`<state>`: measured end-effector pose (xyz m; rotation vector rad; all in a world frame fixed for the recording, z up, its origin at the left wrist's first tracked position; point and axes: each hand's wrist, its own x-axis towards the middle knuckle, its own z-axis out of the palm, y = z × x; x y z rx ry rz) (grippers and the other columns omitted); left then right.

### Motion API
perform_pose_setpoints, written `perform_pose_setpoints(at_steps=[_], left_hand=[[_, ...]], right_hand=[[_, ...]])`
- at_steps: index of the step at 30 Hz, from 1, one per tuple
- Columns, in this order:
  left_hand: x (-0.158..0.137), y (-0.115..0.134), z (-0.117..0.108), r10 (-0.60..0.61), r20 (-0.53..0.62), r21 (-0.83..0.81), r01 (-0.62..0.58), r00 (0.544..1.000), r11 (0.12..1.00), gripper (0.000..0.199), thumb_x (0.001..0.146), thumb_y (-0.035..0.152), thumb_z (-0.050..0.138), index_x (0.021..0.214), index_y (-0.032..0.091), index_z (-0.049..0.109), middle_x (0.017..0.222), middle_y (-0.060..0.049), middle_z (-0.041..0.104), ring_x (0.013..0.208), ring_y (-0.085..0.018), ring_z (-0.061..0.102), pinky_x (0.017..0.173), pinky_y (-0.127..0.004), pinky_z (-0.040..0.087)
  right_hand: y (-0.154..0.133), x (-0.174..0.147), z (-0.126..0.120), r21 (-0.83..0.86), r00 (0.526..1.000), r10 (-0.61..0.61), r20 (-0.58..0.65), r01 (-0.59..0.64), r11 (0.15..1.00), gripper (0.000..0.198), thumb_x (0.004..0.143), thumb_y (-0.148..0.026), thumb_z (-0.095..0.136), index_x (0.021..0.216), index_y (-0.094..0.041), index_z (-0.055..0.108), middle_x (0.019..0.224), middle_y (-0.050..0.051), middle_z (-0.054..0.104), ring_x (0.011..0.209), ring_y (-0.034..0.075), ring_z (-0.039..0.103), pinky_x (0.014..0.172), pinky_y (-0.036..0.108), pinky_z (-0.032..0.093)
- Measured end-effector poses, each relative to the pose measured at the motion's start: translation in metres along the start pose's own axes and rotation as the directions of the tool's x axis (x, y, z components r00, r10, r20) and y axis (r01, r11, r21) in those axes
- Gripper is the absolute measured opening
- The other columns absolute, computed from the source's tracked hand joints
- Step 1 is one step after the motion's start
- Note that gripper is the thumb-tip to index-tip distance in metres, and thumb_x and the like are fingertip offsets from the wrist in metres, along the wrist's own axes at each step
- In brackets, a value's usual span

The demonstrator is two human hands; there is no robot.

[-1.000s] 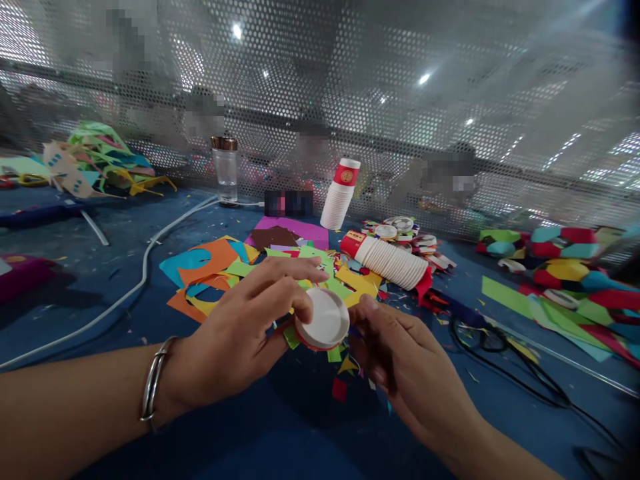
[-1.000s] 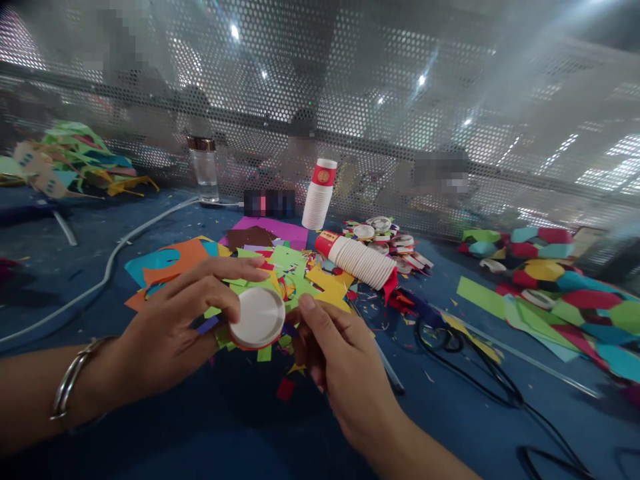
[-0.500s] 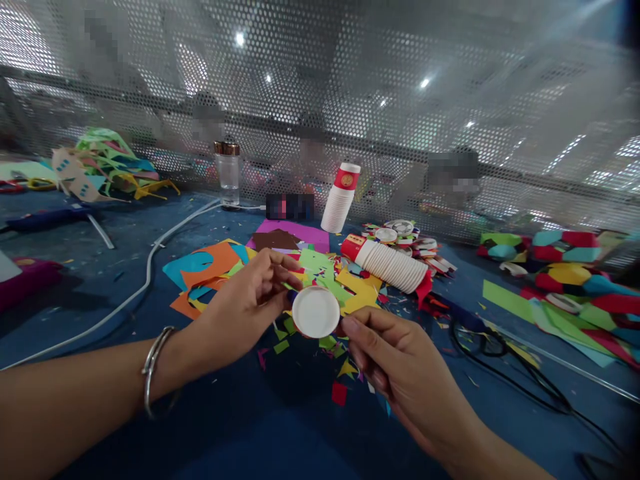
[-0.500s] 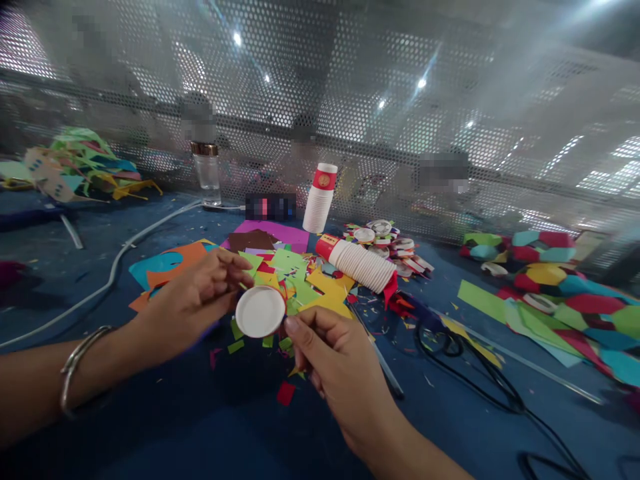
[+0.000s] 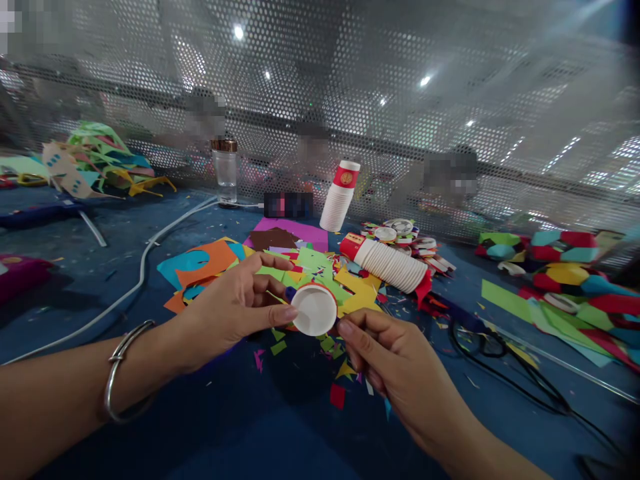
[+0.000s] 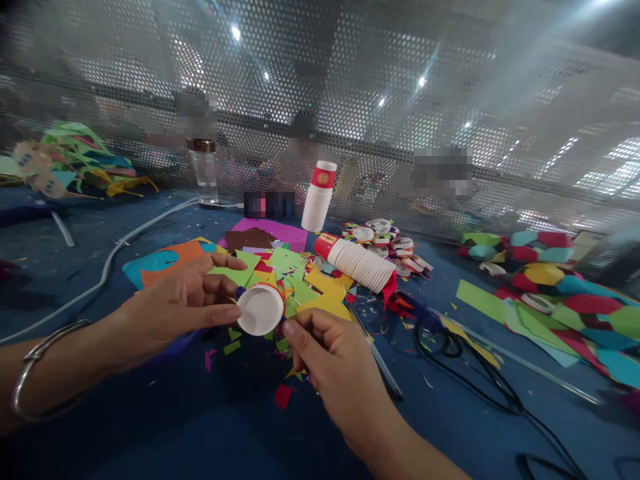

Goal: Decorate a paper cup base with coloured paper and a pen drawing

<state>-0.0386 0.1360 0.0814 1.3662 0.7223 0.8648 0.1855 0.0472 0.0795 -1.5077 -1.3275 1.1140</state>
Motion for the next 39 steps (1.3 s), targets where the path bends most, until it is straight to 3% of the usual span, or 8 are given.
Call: perform_pose_setpoints(at_steps=[6,16,27,32,39], left_hand=[[0.002,-0.001,-0.003,0.065,0.013,0.078,-0.065,0.998,0.995,0.060,0.078,0.028,0.088,0.126,0.023,0.054,0.092,-0.001,0.071,0.079,-0.016,0.072,0.071,-0.025,0.053],[-0.004,0.000,-0.007,0.151,0.032,0.249,-0.154,0.988,0.956,0.063,0.082,0.035,0.087,0.132,0.025,0.049,0.102,-0.004,0.073,0.091,-0.020,0.072,0.081,-0.031,0.057],[-0.001,-0.002,-0.002,0.077,0.038,0.052,-0.079,0.996,0.996,0.061,0.076,0.027,0.089,0.125,0.025,0.053,0.092,0.000,0.072,0.082,-0.016,0.070,0.072,-0.027,0.053],[0.000,-0.003,-0.003,0.039,0.084,0.051,-0.043,0.996,0.998,0.062,0.078,0.027,0.088,0.126,0.024,0.050,0.091,0.002,0.071,0.081,-0.014,0.068,0.072,-0.026,0.052],[0.005,0.002,-0.012,0.001,0.018,0.064,-0.002,1.000,0.998,0.063,0.080,0.028,0.086,0.131,0.022,0.050,0.090,0.003,0.070,0.084,-0.014,0.069,0.075,-0.026,0.053]], right_hand=[[0.001,0.002,-0.003,-0.058,1.000,-0.017,-0.016,0.016,0.998,0.038,0.099,-0.050,0.063,0.075,-0.022,0.061,0.061,-0.006,0.054,0.046,0.007,0.035,0.047,0.026,0.029],[0.002,0.004,-0.007,-0.032,0.995,0.019,-0.096,-0.022,0.999,0.031,0.098,-0.050,0.065,0.086,-0.021,0.069,0.063,-0.005,0.055,0.045,0.006,0.035,0.044,0.025,0.019],[0.001,0.004,-0.004,-0.119,0.999,-0.029,-0.015,0.027,0.992,0.027,0.096,-0.046,0.066,0.089,-0.021,0.072,0.064,-0.006,0.054,0.044,0.005,0.034,0.043,0.025,0.021],[0.003,0.005,-0.006,-0.148,0.997,-0.070,-0.011,0.068,0.987,0.029,0.095,-0.049,0.066,0.088,-0.021,0.073,0.063,-0.005,0.055,0.044,0.005,0.034,0.042,0.024,0.022],[0.004,0.006,-0.010,-0.104,0.995,-0.073,-0.066,0.066,0.992,0.033,0.094,-0.053,0.069,0.091,-0.021,0.073,0.063,-0.005,0.057,0.044,0.005,0.037,0.041,0.023,0.021]])
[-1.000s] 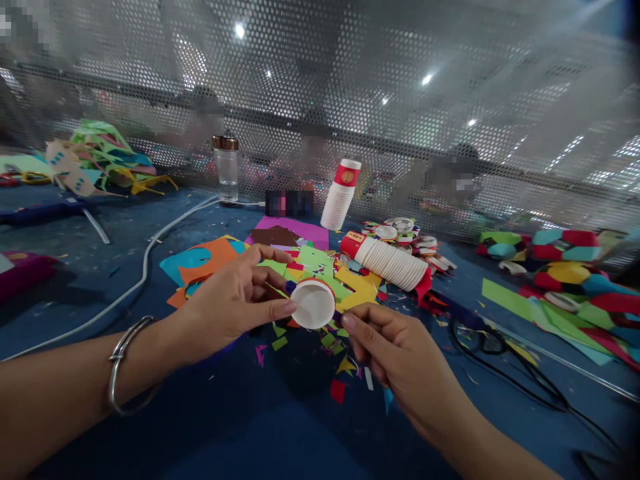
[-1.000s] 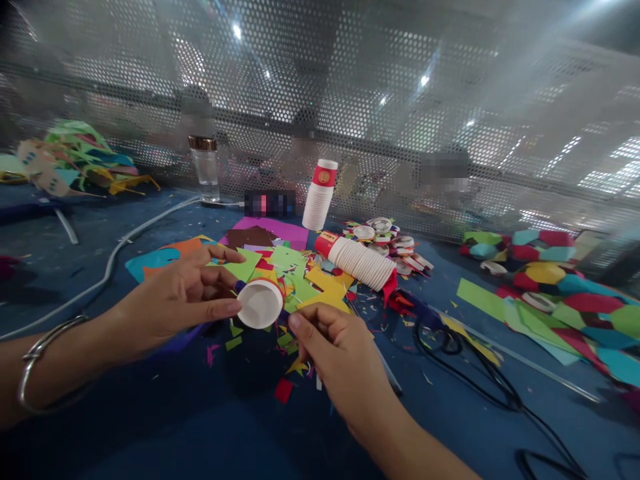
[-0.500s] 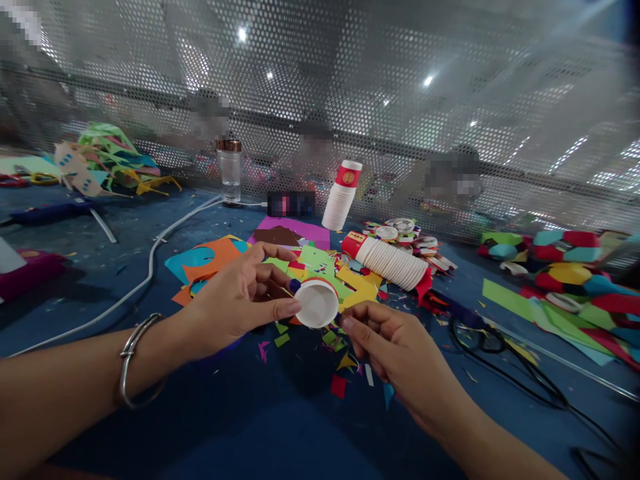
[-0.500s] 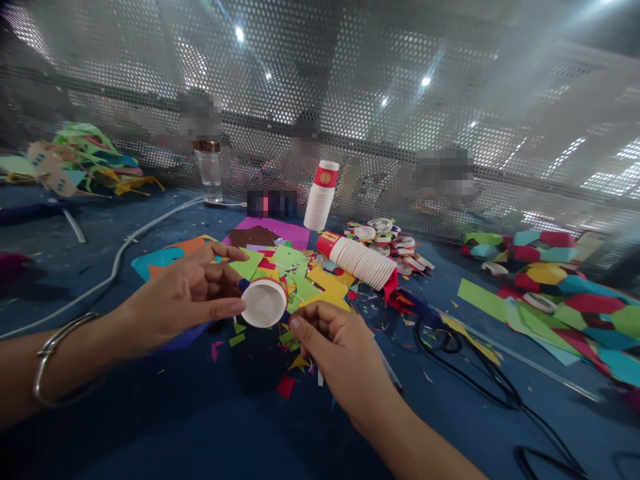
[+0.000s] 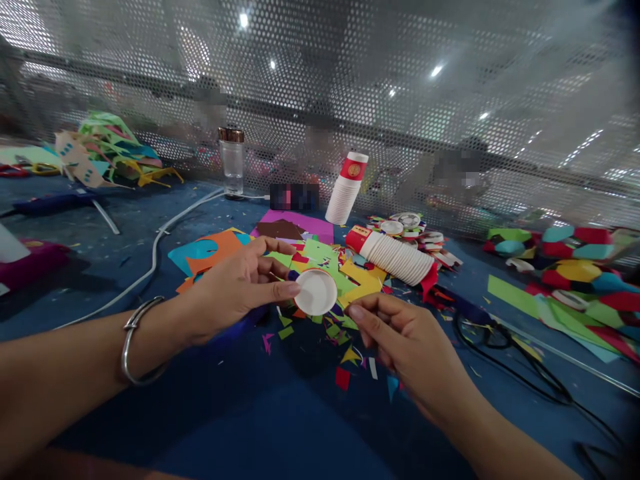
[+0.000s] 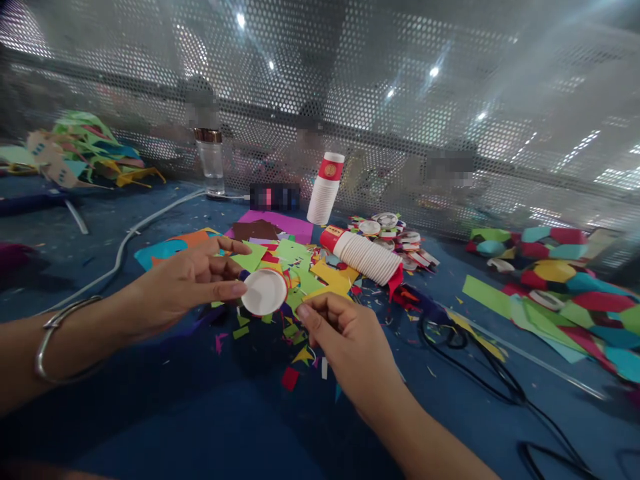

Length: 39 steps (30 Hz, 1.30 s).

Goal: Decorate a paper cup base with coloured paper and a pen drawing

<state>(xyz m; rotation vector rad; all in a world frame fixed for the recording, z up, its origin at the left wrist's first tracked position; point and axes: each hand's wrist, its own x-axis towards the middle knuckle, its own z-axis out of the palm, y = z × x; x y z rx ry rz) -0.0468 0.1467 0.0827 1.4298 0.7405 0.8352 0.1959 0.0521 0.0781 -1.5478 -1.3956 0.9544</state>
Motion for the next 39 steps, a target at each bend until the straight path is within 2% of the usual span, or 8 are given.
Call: perform_pose_setpoints(at_steps=[4,8,12,15,18,28,35,39], left_hand=[[0.000,0.003,-0.009,-0.056,0.084,0.043,0.053,0.995,0.998,0.060,0.083,0.029,0.084,0.132,0.023,0.049,0.094,0.002,0.071,0.089,-0.016,0.070,0.078,-0.028,0.054],[-0.004,-0.002,-0.010,-0.178,0.276,0.112,0.153,0.945,0.982,0.060,0.082,0.030,0.083,0.131,0.023,0.048,0.097,0.001,0.068,0.082,-0.016,0.069,0.072,-0.029,0.053],[-0.010,-0.006,-0.004,-0.198,0.365,0.276,0.097,0.910,0.956,0.059,0.084,0.038,0.081,0.132,0.023,0.049,0.108,-0.003,0.068,0.079,-0.016,0.070,0.070,-0.031,0.054],[-0.015,0.000,-0.006,-0.031,0.267,0.564,-0.129,0.963,0.816,0.053,0.089,0.041,0.076,0.132,0.022,0.053,0.127,-0.009,0.065,0.105,-0.025,0.069,0.090,-0.042,0.055],[-0.018,0.007,-0.009,0.198,0.199,0.753,-0.279,0.960,0.596,0.049,0.091,0.042,0.073,0.132,0.023,0.056,0.137,-0.009,0.061,0.123,-0.028,0.061,0.105,-0.046,0.048],[-0.023,-0.007,0.017,0.048,0.344,0.721,-0.296,0.938,0.627,0.070,0.079,0.048,0.086,0.139,0.028,0.054,0.130,-0.004,0.063,0.123,-0.027,0.055,0.104,-0.043,0.048],[-0.026,-0.007,0.016,0.131,0.315,0.747,-0.331,0.940,0.577,0.062,0.084,0.050,0.080,0.136,0.028,0.055,0.125,-0.003,0.065,0.119,-0.027,0.056,0.102,-0.043,0.048],[-0.030,-0.005,0.018,0.114,0.340,0.776,-0.347,0.933,0.526,0.074,0.081,0.052,0.082,0.144,0.030,0.051,0.135,-0.006,0.061,0.126,-0.032,0.052,0.108,-0.050,0.043]], right_hand=[[0.000,0.000,-0.006,0.064,0.995,-0.008,-0.100,0.014,0.998,0.033,0.092,-0.053,0.073,0.092,-0.020,0.074,0.062,-0.006,0.056,0.046,0.005,0.036,0.044,0.022,0.022],[0.004,0.005,-0.013,0.114,0.980,-0.041,-0.196,0.064,0.991,0.035,0.088,-0.053,0.078,0.092,-0.019,0.072,0.063,-0.006,0.056,0.045,0.004,0.034,0.044,0.021,0.021],[0.007,0.011,-0.018,0.090,0.973,-0.048,-0.225,0.070,0.993,0.036,0.087,-0.054,0.079,0.087,-0.019,0.069,0.062,-0.006,0.055,0.044,0.004,0.035,0.042,0.021,0.022],[0.008,0.013,-0.020,0.057,0.970,-0.069,-0.233,0.084,0.995,0.034,0.088,-0.052,0.078,0.087,-0.019,0.070,0.061,-0.006,0.055,0.044,0.005,0.035,0.041,0.022,0.022],[0.008,0.015,-0.021,0.018,0.967,-0.100,-0.236,0.107,0.994,0.031,0.089,-0.049,0.077,0.089,-0.019,0.072,0.059,-0.006,0.054,0.044,0.005,0.035,0.042,0.023,0.021],[0.010,0.021,-0.025,-0.065,0.953,-0.168,-0.253,0.157,0.985,0.029,0.090,-0.047,0.074,0.092,-0.018,0.075,0.061,-0.005,0.054,0.045,0.007,0.035,0.041,0.025,0.020],[0.012,0.021,-0.028,-0.108,0.955,-0.196,-0.225,0.175,0.979,0.028,0.091,-0.046,0.073,0.090,-0.018,0.074,0.062,-0.005,0.054,0.046,0.007,0.036,0.042,0.025,0.023],[0.012,0.021,-0.029,-0.127,0.959,-0.199,-0.203,0.176,0.976,0.028,0.091,-0.047,0.074,0.092,-0.019,0.075,0.062,-0.005,0.055,0.047,0.008,0.037,0.043,0.025,0.024]])
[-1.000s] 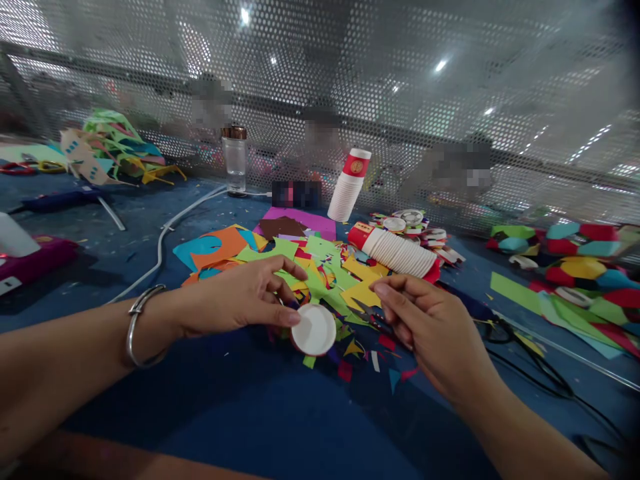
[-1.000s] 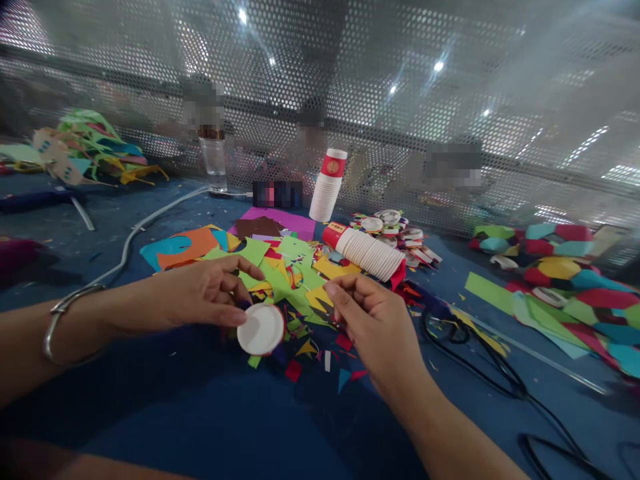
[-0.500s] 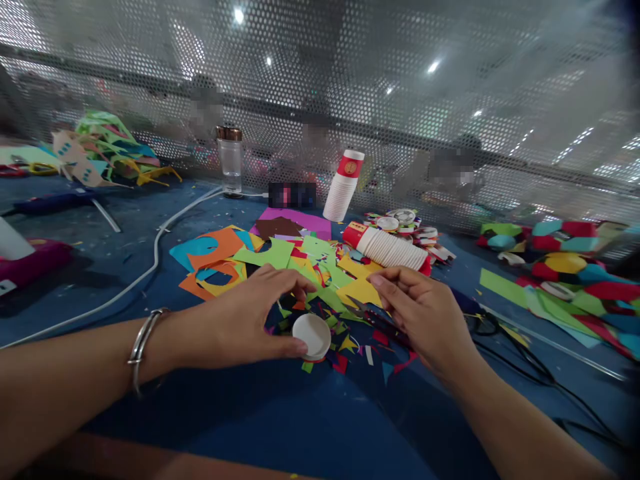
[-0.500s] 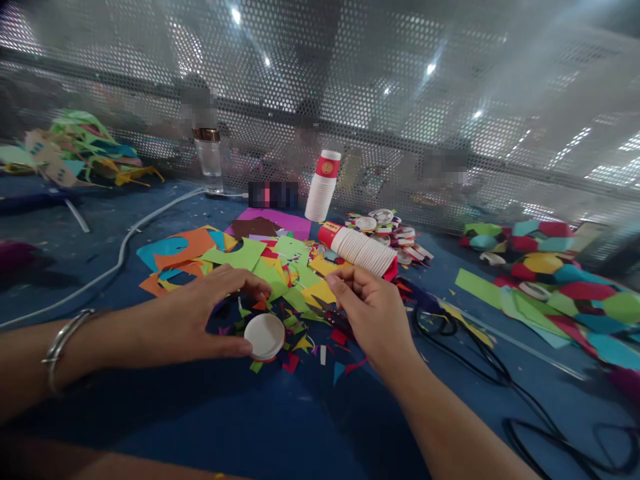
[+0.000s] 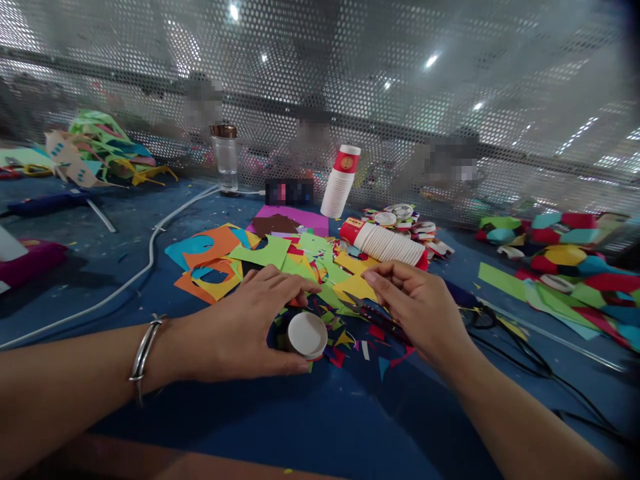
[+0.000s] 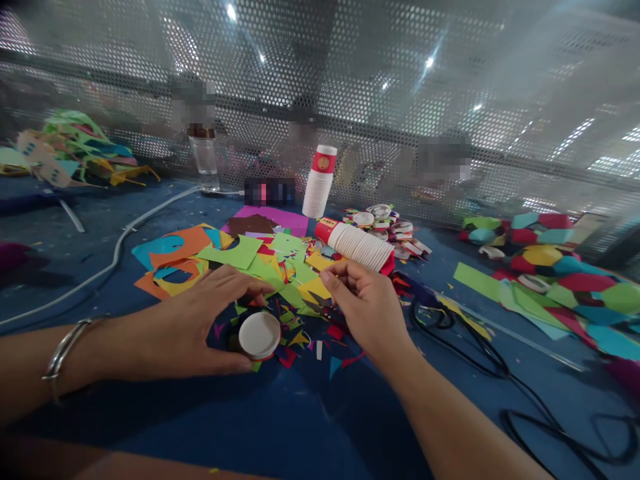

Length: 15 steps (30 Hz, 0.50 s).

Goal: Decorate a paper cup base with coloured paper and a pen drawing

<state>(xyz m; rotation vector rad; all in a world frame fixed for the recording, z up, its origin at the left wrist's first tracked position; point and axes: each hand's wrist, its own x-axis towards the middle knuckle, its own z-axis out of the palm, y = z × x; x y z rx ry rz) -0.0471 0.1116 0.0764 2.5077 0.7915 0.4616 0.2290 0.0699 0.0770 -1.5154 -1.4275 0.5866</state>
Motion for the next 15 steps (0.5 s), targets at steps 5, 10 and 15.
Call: perform_pose_setpoints(at_steps=[5,10,15], left_hand=[[0.0055,0.0043,0.0075,0.003,0.034,-0.017,-0.003,0.999,1.000,0.075,0.082,0.047,0.081,0.147,0.031,0.049,0.133,-0.007,0.061,0.126,-0.034,0.050,0.110,-0.057,0.040],[0.0058,0.0093,0.0061,-0.005,0.032,-0.021,0.005,0.999,1.000,0.066,0.083,0.043,0.079,0.142,0.031,0.051,0.127,-0.005,0.062,0.121,-0.033,0.052,0.111,-0.058,0.038],[-0.0025,0.0090,0.0029,0.018,0.056,-0.032,-0.016,0.998,0.999,0.069,0.082,0.045,0.081,0.143,0.037,0.049,0.130,-0.001,0.061,0.123,-0.032,0.052,0.112,-0.057,0.038]], right_hand=[[-0.0009,0.0008,0.0017,-0.016,1.000,0.003,0.026,-0.003,1.000,0.027,0.089,-0.046,0.077,0.092,-0.020,0.075,0.063,-0.004,0.056,0.049,0.009,0.038,0.044,0.026,0.025],[-0.0022,-0.0002,0.0004,-0.028,1.000,0.010,0.026,-0.009,1.000,0.025,0.088,-0.045,0.078,0.093,-0.020,0.076,0.063,-0.005,0.056,0.047,0.009,0.036,0.044,0.026,0.024],[-0.0023,-0.0008,-0.0022,-0.047,0.999,0.026,0.025,-0.025,0.999,0.029,0.090,-0.049,0.075,0.093,-0.020,0.075,0.063,-0.005,0.056,0.049,0.009,0.038,0.045,0.026,0.026]])
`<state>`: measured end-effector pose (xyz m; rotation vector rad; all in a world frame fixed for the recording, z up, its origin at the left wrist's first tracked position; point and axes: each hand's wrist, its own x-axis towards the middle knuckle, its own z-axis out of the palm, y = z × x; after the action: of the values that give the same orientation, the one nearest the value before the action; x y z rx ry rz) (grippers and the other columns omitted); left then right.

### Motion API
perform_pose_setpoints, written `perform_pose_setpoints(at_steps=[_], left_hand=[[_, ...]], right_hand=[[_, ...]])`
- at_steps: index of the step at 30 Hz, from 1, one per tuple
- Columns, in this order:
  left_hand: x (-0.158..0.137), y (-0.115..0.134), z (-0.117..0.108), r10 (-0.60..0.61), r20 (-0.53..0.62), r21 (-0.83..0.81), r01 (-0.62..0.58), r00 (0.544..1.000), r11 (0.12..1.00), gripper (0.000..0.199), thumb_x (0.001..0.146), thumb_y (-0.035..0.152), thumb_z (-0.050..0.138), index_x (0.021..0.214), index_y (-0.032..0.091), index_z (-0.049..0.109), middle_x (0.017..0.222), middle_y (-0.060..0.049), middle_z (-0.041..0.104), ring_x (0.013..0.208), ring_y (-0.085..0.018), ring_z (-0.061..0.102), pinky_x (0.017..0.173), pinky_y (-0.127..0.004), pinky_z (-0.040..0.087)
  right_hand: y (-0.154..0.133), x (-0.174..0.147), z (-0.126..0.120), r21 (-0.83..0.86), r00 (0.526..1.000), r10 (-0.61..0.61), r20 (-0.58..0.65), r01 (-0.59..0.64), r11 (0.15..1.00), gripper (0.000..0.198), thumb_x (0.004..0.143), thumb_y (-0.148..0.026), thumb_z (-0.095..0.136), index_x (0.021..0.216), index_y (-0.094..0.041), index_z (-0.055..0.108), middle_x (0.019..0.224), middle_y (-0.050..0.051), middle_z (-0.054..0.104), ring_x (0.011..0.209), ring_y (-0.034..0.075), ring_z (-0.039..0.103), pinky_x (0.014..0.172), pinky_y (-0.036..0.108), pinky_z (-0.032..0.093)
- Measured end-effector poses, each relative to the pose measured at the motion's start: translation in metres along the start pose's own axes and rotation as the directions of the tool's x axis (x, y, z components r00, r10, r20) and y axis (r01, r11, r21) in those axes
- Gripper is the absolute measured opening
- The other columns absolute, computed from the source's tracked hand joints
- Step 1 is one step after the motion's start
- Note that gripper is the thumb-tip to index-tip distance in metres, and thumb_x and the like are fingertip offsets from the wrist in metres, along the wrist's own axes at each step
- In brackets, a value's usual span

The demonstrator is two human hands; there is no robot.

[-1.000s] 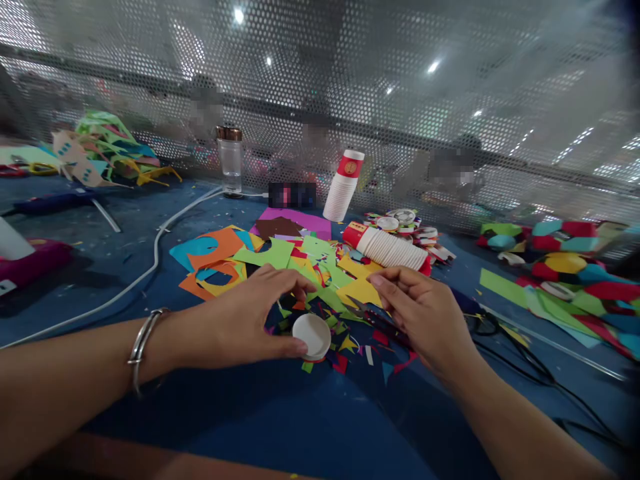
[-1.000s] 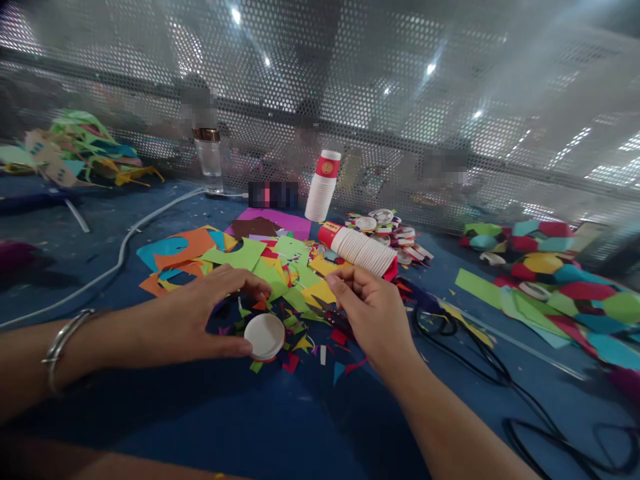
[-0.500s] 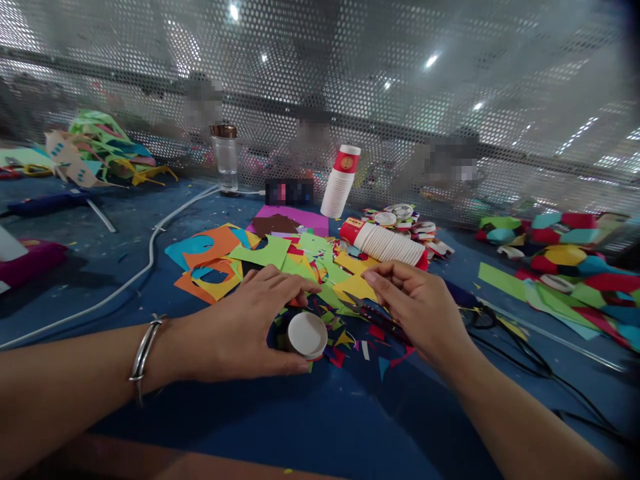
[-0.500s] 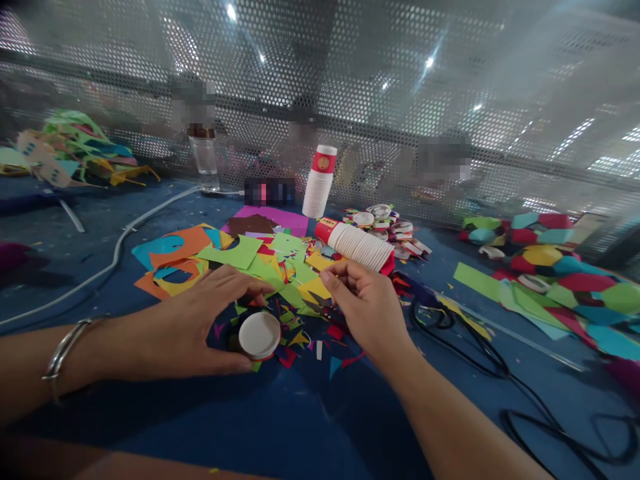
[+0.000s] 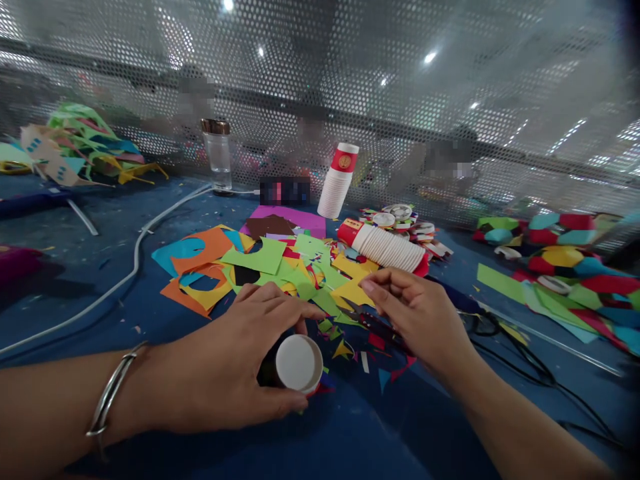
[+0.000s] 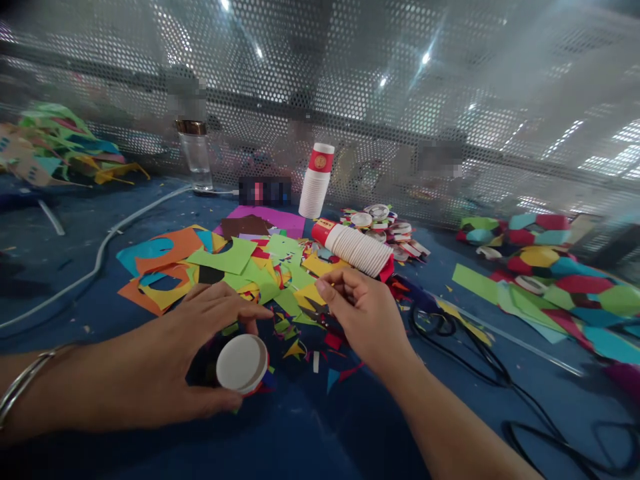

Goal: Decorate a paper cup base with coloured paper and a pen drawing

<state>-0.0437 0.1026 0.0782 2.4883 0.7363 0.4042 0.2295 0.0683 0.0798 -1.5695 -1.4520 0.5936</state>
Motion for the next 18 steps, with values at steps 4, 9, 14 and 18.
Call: perform_pose_setpoints(at_steps=[4,9,14,18], left_hand=[[-0.003,-0.005,0.002,-0.031,0.042,0.000,0.031,0.999,1.000,0.072,0.080,0.045,0.084,0.142,0.041,0.049,0.130,-0.001,0.062,0.124,-0.033,0.054,0.111,-0.059,0.038],[-0.005,-0.012,0.005,-0.004,0.005,0.049,0.004,1.000,0.999,0.083,0.078,0.052,0.086,0.149,0.043,0.043,0.147,-0.004,0.056,0.137,-0.038,0.047,0.114,-0.061,0.037],[-0.007,-0.012,-0.001,-0.031,-0.031,0.038,0.032,0.999,0.999,0.075,0.079,0.053,0.084,0.143,0.043,0.047,0.139,-0.001,0.060,0.133,-0.035,0.051,0.110,-0.056,0.043],[-0.006,-0.008,-0.007,-0.015,-0.096,-0.014,0.014,0.995,1.000,0.047,0.083,0.047,0.080,0.122,0.034,0.057,0.128,-0.002,0.063,0.123,-0.031,0.055,0.100,-0.047,0.049]], right_hand=[[0.001,0.002,-0.006,-0.026,1.000,0.002,-0.021,-0.003,1.000,0.026,0.091,-0.047,0.074,0.091,-0.021,0.075,0.062,-0.004,0.055,0.051,0.010,0.041,0.045,0.026,0.027],[0.000,0.005,-0.017,-0.080,0.999,-0.002,-0.051,-0.002,0.997,0.022,0.093,-0.043,0.071,0.090,-0.021,0.076,0.060,-0.004,0.056,0.051,0.011,0.043,0.046,0.026,0.028],[0.002,0.007,-0.022,-0.130,0.999,-0.028,-0.027,0.025,0.991,0.025,0.091,-0.046,0.071,0.088,-0.021,0.076,0.064,-0.001,0.060,0.055,0.013,0.049,0.049,0.027,0.034],[0.005,0.012,-0.033,-0.204,0.997,-0.043,-0.057,0.031,0.979,0.030,0.092,-0.050,0.068,0.090,-0.021,0.075,0.063,-0.001,0.060,0.052,0.013,0.048,0.048,0.028,0.035]])
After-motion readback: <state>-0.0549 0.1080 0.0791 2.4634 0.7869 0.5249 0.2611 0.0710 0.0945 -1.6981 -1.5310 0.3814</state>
